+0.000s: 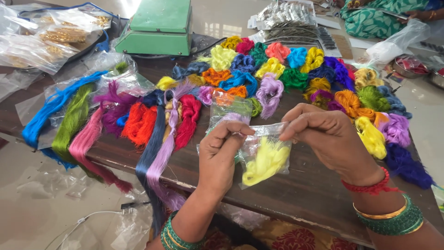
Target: The person manually packages small bundles of colorful thread or synthetic hair into clear plastic bags.
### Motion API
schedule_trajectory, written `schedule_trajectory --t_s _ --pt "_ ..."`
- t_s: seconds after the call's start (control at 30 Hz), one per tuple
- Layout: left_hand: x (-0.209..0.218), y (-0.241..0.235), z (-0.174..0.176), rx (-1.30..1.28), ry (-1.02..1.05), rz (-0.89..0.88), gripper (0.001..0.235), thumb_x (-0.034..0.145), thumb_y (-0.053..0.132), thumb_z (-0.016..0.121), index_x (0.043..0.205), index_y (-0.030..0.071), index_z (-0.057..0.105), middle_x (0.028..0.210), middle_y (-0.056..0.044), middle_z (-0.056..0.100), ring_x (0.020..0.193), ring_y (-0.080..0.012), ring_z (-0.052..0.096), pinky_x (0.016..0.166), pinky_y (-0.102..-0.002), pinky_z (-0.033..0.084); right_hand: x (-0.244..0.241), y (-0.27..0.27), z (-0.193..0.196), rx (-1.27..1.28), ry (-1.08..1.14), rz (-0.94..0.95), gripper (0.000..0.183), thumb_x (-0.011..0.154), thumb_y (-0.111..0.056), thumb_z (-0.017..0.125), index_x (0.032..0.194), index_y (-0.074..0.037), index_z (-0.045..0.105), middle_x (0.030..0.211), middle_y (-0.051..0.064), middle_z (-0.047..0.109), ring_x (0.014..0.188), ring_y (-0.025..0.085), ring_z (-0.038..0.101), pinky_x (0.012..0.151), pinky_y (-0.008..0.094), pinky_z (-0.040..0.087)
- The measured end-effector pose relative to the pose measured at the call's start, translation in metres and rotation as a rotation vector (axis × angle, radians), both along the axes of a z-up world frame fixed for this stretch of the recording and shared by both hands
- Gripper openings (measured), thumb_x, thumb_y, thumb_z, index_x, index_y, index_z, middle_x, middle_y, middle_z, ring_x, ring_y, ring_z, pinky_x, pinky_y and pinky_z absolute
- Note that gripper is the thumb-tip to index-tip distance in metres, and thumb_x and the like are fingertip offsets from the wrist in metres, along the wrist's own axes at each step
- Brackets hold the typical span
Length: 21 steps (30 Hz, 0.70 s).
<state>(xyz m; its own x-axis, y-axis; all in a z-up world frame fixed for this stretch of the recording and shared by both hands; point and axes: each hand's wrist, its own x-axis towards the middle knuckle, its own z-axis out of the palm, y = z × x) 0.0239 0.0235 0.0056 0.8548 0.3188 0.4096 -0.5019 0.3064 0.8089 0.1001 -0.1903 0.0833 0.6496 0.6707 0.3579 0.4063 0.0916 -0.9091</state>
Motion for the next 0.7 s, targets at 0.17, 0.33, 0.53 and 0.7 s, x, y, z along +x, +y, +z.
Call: schedule_trajectory --t_s 0.17,0.33,0.53,0.7 --pt "-0.004 0.006 0.009 0.006 -0.005 -0.095 0.005 0.095 -0.001 0.066 0.099 -0.003 0.067 0.092 -0.004 0.07 0.083 -0.0068 0.061 0.076 -0.021 0.048 -0.017 0.007 0.019 -0.099 -0.083 -0.053 0.016 0.089 0.005 0.06 0.097 0.001 0.074 0.107 0.007 0.067 0.095 0.012 0.063 0.082 0.026 0.051" --pt "-0.002 0.002 0.036 0.005 0.03 -0.158 0.038 0.089 0.003 0.076 0.121 0.007 0.057 0.089 -0.002 0.07 0.078 -0.006 0.064 0.069 -0.02 0.052 -0.015 0.003 0.005 -0.155 -0.248 -0.148 0.006 0.093 0.0 0.07 0.087 -0.002 0.068 0.101 0.005 0.065 0.085 0.009 0.061 0.072 0.024 0.05" --pt "-0.01 0.001 0.053 0.474 0.096 0.035 0.009 0.091 0.009 0.075 0.1 0.006 0.075 0.085 0.001 0.076 0.077 -0.0028 0.066 0.068 -0.023 0.054 -0.027 0.021 0.025 0.022 -0.28 -0.162 0.021 0.089 -0.001 0.072 0.088 -0.005 0.052 0.096 0.001 0.058 0.088 0.008 0.055 0.079 0.023 0.047" --pt "-0.008 0.019 0.073 0.825 -0.209 0.219 0.01 0.092 0.015 0.08 0.099 0.011 0.074 0.086 -0.005 0.074 0.08 -0.0112 0.07 0.072 -0.028 0.053 -0.021 0.01 0.01 -0.114 -0.292 -0.233 0.003 0.096 0.0 0.068 0.099 -0.001 0.068 0.088 0.004 0.063 0.077 0.008 0.055 0.068 0.023 0.044"
